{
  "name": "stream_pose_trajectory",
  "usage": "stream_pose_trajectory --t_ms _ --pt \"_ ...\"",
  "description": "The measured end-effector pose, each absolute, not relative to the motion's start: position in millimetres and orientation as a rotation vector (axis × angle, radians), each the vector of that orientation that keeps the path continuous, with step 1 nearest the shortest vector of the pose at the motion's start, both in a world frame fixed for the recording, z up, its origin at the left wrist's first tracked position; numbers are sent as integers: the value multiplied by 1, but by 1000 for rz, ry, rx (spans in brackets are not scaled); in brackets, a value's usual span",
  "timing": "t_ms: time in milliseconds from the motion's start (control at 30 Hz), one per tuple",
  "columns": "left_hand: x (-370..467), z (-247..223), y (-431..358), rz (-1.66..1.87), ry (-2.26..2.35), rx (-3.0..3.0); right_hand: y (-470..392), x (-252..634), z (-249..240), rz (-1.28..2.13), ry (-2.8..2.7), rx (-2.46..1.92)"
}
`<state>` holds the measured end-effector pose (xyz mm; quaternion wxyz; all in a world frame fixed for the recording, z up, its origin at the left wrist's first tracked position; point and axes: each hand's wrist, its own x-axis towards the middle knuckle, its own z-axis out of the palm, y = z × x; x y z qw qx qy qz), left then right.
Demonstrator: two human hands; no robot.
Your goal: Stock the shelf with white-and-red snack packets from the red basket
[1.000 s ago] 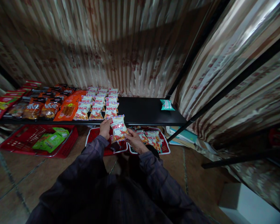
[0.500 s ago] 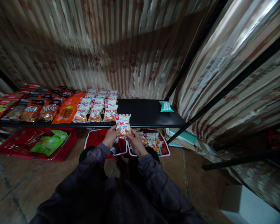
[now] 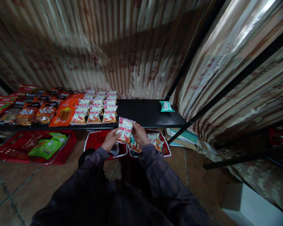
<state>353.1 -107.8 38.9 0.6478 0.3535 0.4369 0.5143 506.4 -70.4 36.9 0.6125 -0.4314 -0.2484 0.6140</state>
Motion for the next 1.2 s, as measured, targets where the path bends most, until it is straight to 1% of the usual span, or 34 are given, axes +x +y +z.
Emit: stream_pose_trajectory --t_ms 233,433,733,1033,1200 --pt "350 33 -121 1202 900 682 -57 512 45 1320 -353 -1041" --pt "357 31 -124 1207 1044 588 -47 512 41 1276 -360 -1093" --pt "366 42 -125 1286 1009 507 -34 515 48 1243 -401 -1126" --pt "365 53 -134 1334 881 404 -44 510 60 1350 -468 -1144" --pt "358 58 -121 1437 813 365 -70 505 68 1517 -600 -1106"
